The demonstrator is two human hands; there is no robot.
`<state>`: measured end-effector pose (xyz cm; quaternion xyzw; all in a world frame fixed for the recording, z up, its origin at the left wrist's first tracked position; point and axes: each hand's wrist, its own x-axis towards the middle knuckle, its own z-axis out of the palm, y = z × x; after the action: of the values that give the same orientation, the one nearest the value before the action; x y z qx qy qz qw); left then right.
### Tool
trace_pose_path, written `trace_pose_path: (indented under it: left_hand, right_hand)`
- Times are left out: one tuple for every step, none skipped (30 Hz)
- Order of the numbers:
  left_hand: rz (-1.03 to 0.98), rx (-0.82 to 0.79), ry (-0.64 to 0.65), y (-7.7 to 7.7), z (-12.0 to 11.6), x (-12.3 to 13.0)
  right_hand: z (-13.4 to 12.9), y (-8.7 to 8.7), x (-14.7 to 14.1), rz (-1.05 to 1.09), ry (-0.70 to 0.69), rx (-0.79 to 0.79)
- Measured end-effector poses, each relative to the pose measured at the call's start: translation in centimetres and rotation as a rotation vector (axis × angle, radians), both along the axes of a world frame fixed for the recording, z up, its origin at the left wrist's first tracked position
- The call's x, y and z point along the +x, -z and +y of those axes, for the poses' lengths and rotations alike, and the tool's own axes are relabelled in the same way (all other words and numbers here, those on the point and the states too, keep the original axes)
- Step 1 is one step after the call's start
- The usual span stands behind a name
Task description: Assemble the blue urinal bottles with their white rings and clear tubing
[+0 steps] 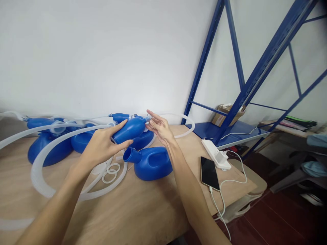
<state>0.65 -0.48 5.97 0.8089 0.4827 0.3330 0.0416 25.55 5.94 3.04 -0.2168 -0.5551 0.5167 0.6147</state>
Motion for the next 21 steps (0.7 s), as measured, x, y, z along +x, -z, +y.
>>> trace_pose_path:
  left_hand:
    - [-0.002, -0.032, -0.01, -0.1, 0.0, -0.1]
    - [-0.001, -0.061, -0.014, -0.2, 0.1, -0.2]
    - [-0.001, -0.081, -0.013, -0.3, 0.2, -0.3]
    - [-0.003, -0.086, -0.009, -0.3, 0.3, -0.5]
    - [-0.006, -0.079, 0.002, -0.4, 0.4, -0.6]
    - [-0.01, -0.06, 0.016, -0.4, 0.4, -0.8]
    - [-0.011, -0.035, 0.033, -0.5, 0.4, -0.8]
    - [-0.006, -0.001, 0.046, -0.4, 0.3, -0.7]
    - [0.009, 0.036, 0.053, -0.3, 0.1, -0.5]
    - [0.031, 0.073, 0.044, -0.2, -0.1, -0.2]
    - [0.061, 0.11, 0.015, 0.1, -0.5, 0.3]
    - [0.096, 0.151, -0.022, 0.3, -0.9, 0.9]
    - [0.131, 0.192, -0.053, 0.7, -1.4, 1.6]
    - [0.162, 0.232, -0.069, 1.0, -1.9, 2.4]
    - [0.187, 0.261, -0.067, 1.3, -2.5, 3.1]
    - [0.207, 0.279, -0.052, 1.6, -3.0, 3.8]
    - [0.219, 0.28, -0.028, 1.8, -3.6, 4.3]
    - [0.22, 0.265, -0.006, 1.8, -4.1, 4.7]
    - [0.211, 0.236, 0.013, 1.7, -4.5, 4.9]
    - [0.19, 0.197, 0.032, 1.5, -4.9, 5.0]
    - [0.157, 0.146, 0.051, 1.1, -5.2, 5.0]
  right_hand:
    - [0.2, 0.1, 0.2, 0.005, 0.015, 0.017]
    - [0.3, 0.2, 0.4, -0.015, 0.025, 0.034]
    - [0.3, 0.2, 0.6, -0.061, 0.031, 0.053]
    - [0.2, 0.1, 0.9, -0.128, 0.035, 0.078]
    - [0.0, -0.1, 1.1, -0.204, 0.037, 0.109]
    - [-0.4, -0.4, 1.1, -0.275, 0.039, 0.142]
    - [-0.8, -0.8, 1.1, -0.319, 0.042, 0.175]
    - [-1.3, -1.2, 0.9, -0.323, 0.045, 0.202]
    - [-1.9, -1.6, 0.5, -0.283, 0.043, 0.215]
    - [-2.5, -2.0, 0.0, -0.2, 0.037, 0.212]
    - [-3.0, -2.3, -0.6, -0.081, 0.036, 0.195]
    - [-3.6, -2.7, -1.1, 0.053, 0.049, 0.17]
    - [-4.0, -2.9, -1.6, 0.18, 0.08, 0.14]
    - [-4.4, -3.1, -1.9, 0.282, 0.126, 0.104]
    - [-4.7, -3.2, -2.1, 0.348, 0.179, 0.066]
    - [-4.9, -3.3, -2.1, 0.38, 0.223, 0.028]
    - [-5.0, -3.4, -1.9, 0.386, 0.247, -0.007]
    - [-5.1, -3.4, -1.6, 0.382, 0.247, -0.037]
    - [-5.1, -3.5, -1.3, 0.381, 0.228, -0.062]
    - [-5.1, -3.5, -1.1, 0.383, 0.2, -0.082]
    - [-5.1, -3.5, -0.9, 0.388, 0.174, -0.097]
